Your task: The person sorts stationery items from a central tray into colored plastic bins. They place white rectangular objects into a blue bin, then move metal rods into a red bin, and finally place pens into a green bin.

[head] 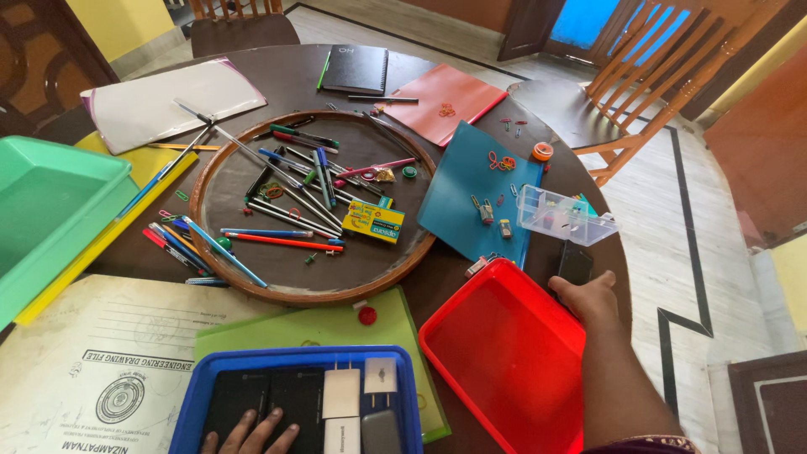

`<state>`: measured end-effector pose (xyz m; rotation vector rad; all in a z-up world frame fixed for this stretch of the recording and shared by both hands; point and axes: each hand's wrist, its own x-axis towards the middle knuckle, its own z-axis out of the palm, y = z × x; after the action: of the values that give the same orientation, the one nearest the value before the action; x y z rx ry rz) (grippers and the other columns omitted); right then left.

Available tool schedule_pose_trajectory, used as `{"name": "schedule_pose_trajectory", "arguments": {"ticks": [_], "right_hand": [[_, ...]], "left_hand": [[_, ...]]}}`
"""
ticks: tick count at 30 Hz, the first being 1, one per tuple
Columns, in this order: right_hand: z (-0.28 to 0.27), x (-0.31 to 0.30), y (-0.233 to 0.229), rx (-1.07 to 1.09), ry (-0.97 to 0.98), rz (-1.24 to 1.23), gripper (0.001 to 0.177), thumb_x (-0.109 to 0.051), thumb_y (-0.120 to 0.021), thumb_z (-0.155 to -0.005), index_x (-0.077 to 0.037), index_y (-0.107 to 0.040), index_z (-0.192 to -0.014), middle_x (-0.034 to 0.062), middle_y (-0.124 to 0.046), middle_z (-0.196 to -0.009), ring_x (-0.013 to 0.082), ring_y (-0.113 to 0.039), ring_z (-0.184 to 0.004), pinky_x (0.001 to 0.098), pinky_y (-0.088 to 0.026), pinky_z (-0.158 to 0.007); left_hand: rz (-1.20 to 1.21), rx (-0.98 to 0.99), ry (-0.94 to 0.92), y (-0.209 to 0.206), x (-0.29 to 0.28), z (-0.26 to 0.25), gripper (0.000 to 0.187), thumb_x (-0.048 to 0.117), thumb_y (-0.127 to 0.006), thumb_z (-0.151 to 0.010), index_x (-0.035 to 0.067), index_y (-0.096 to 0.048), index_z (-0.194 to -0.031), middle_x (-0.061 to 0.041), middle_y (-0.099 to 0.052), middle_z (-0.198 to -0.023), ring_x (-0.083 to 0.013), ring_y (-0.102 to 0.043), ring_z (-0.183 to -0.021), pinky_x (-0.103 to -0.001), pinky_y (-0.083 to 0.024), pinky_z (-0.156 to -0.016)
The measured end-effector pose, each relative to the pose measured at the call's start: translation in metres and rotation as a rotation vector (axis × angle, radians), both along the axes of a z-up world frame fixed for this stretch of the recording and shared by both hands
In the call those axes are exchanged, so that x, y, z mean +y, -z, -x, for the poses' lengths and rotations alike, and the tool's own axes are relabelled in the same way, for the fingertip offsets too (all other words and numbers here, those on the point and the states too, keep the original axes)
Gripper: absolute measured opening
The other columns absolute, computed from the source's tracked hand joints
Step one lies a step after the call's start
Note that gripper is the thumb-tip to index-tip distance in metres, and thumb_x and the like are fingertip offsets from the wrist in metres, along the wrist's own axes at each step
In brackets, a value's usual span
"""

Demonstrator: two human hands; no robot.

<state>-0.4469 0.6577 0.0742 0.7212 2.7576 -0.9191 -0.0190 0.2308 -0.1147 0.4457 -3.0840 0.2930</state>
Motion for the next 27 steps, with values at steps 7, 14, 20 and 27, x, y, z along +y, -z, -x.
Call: {"name": "schedule_pose_trajectory", "arguments": {"ticks": [7, 14, 20, 27], "right_hand": [[0.015, 0.036, 0.018, 0.242, -0.012, 0.02, 0.121, -0.043, -0.09, -0.068, 0.007, -0.024, -0.156, 0.034, -0.058, -0.136, 0.041, -0.064, -0.117, 0.0439, -0.054, -0.098], [-0.029, 0.026, -0.05, 0.251, 0.072, 0.064, 0.116, -0.041, -0.085, -0.071, 0.001, -0.025, -0.16, 0.0337, -0.062, -0.132, 0.0409, -0.07, -0.112, 0.043, -0.057, -0.092], [-0.129, -0.012, -0.097, 0.543, -0.325, 0.327, 0.105, -0.033, -0.084, -0.073, -0.004, -0.028, -0.157, 0.0266, -0.053, -0.141, 0.0298, -0.064, -0.116, 0.0414, -0.056, -0.092], [-0.263, -0.114, -0.117, 0.256, -1.026, 0.456, 0.097, -0.016, -0.086, -0.062, -0.019, -0.039, -0.147, 0.0123, -0.058, -0.138, 0.0232, -0.061, -0.116, 0.0416, -0.051, -0.099]], "left_hand": [[-0.039, 0.031, 0.022, -0.007, 0.001, 0.003, 0.058, 0.067, -0.048, -0.077, 0.056, -0.066, -0.131, 0.012, -0.052, -0.146, -0.0216, -0.052, -0.132, -0.072, -0.036, -0.107], [-0.065, 0.065, 0.081, -0.051, 0.01, 0.008, 0.065, 0.061, -0.058, -0.077, 0.054, -0.057, -0.142, 0.007, -0.046, -0.154, -0.0255, -0.045, -0.139, -0.075, -0.034, -0.104], [-0.387, -0.547, 0.091, -0.174, 0.013, 0.014, 0.096, 0.057, -0.076, -0.089, 0.037, -0.016, -0.16, -0.002, -0.007, -0.17, -0.0289, -0.006, -0.157, -0.07, -0.017, -0.12], [-0.289, -0.542, 0.05, -0.258, -0.001, -0.02, 0.098, 0.044, -0.079, -0.087, 0.03, -0.018, -0.161, -0.001, -0.003, -0.171, -0.0299, 0.005, -0.159, -0.068, 0.0, -0.125]]}}
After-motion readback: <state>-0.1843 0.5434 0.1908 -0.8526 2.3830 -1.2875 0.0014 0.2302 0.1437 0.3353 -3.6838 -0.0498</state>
